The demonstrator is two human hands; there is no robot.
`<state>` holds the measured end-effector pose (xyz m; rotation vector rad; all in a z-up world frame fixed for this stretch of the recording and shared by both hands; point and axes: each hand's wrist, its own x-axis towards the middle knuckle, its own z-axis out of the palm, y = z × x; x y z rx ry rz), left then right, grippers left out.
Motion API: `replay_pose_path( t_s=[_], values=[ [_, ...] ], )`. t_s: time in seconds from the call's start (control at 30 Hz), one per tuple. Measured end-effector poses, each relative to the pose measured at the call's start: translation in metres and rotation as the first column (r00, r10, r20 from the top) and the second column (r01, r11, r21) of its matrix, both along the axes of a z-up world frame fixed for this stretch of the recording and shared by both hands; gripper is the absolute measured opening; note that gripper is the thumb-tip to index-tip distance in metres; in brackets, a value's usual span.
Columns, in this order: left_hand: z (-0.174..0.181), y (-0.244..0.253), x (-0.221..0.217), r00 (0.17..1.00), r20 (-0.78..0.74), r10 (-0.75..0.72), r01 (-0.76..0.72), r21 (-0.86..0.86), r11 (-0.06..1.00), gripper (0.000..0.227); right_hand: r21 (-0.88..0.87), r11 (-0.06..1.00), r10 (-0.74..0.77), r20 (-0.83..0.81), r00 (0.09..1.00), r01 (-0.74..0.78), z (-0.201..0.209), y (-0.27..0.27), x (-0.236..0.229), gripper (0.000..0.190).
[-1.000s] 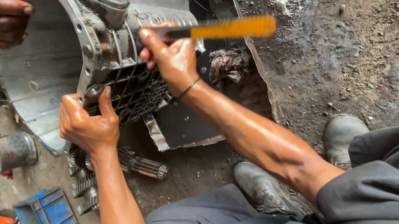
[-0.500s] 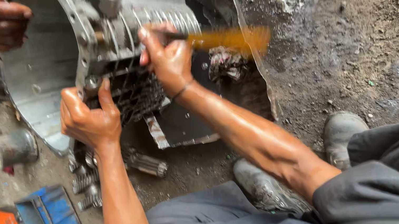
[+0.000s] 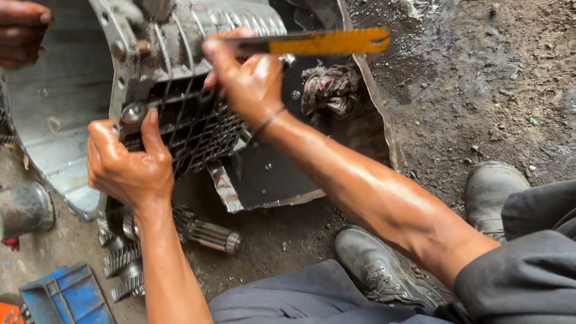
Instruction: The person uses a yellow pry bar to scrape and clean the internal surfaces of a disassembled gearbox casing. They repeatedly reposition the casing and use the tool to remove grime from the metal grid and walls.
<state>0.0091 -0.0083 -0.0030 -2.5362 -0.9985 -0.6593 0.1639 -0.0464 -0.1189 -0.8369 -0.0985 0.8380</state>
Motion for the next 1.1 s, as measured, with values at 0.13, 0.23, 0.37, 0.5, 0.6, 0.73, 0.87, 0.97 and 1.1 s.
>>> replay_pose_path(
  t_s=[0.13, 0.23, 0.37, 0.5, 0.6, 0.73, 0.87, 0.97, 1.1],
  values=[
    [0.001, -0.001, 0.004, 1.0, 0.008, 0.014, -0.014, -0.012, 1.0, 0.057, 0.017, 1.0, -0.019, -0.028, 0.999, 0.019, 0.005, -0.001, 0.004, 0.022],
    [0.003, -0.005, 0.003, 1.0, -0.006, 0.011, -0.011, -0.01, 1.0, 0.056, -0.045, 0.999, 0.01, -0.028, 1.0, -0.011, 0.011, -0.006, 0.002, 0.021],
    [0.001, -0.003, 0.007, 1.0, -0.002, 0.013, -0.013, -0.001, 1.0, 0.057, -0.056, 0.998, -0.005, 0.022, 1.0, 0.007, 0.016, -0.008, 0.011, 0.019],
    [0.003, -0.004, 0.005, 1.0, -0.004, -0.007, 0.007, 0.009, 1.0, 0.055, -0.065, 0.987, -0.127, 0.219, 0.967, 0.145, 0.008, -0.007, 0.008, 0.016],
    [0.002, -0.004, 0.007, 1.0, 0.009, 0.015, -0.015, -0.021, 1.0, 0.056, -0.033, 0.996, -0.077, 0.26, 0.962, 0.088, -0.004, -0.001, 0.005, 0.018],
    [0.003, -0.004, 0.005, 1.0, 0.007, -0.008, 0.008, 0.013, 1.0, 0.054, -0.026, 0.998, -0.046, 0.298, 0.953, 0.056, -0.012, 0.001, 0.001, 0.015],
    [0.003, -0.005, 0.007, 1.0, 0.026, 0.007, -0.007, -0.005, 1.0, 0.056, 0.048, 0.998, -0.045, 0.121, 0.992, 0.039, -0.006, -0.002, 0.002, 0.013],
    [0.002, -0.006, 0.006, 1.0, 0.024, 0.009, -0.009, -0.007, 1.0, 0.057, 0.011, 0.998, -0.066, 0.126, 0.99, 0.065, -0.006, -0.005, -0.002, 0.014],
    [0.003, -0.004, 0.009, 0.999, 0.021, -0.027, 0.027, 0.026, 0.999, 0.054, -0.025, 0.998, -0.059, 0.099, 0.993, 0.061, -0.013, 0.002, 0.0, 0.016]
  ],
)
